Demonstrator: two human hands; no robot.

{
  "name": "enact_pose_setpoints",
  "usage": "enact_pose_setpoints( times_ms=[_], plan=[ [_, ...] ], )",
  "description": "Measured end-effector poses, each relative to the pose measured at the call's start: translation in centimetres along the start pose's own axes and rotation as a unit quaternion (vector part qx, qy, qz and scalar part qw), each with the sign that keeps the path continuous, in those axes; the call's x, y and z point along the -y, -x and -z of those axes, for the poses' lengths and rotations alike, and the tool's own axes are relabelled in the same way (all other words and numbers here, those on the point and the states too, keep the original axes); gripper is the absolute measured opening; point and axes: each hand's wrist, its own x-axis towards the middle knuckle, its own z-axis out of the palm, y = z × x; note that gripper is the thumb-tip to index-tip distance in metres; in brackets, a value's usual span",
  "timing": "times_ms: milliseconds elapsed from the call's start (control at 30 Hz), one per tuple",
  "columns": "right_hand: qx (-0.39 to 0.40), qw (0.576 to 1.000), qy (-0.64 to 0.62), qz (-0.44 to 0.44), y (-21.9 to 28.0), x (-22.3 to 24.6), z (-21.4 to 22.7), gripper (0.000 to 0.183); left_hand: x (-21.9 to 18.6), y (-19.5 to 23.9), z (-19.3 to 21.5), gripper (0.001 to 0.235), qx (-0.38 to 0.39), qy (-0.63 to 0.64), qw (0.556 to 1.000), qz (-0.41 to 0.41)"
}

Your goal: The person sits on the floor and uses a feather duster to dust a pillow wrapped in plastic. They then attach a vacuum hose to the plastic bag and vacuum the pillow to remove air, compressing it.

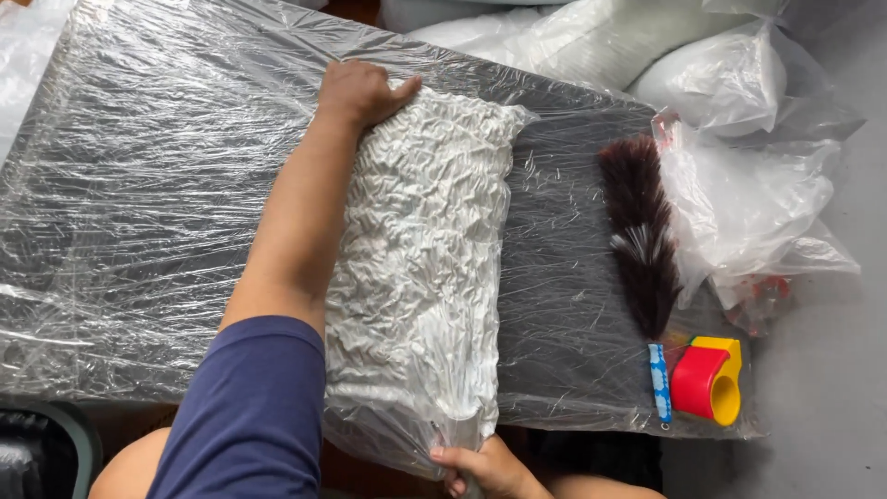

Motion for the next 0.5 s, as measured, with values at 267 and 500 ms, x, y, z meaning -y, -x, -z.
enact_pose_setpoints(
  times_ms=[267, 500],
  plan=[
    [0.076, 0.991, 0.102, 0.032, -0.4, 0.5, 0.6, 0.033, -1.0, -1.1, -0.7, 0.089, -0.007, 0.021, 0.995, 0.094],
    [0.007, 0.998, 0.059, -0.003, -1.2, -0.4, 1.3, 0.021, -7.8, 1.3, 4.0, 0.087, 0.001, 0.080, 0.997, 0.008]
  ],
)
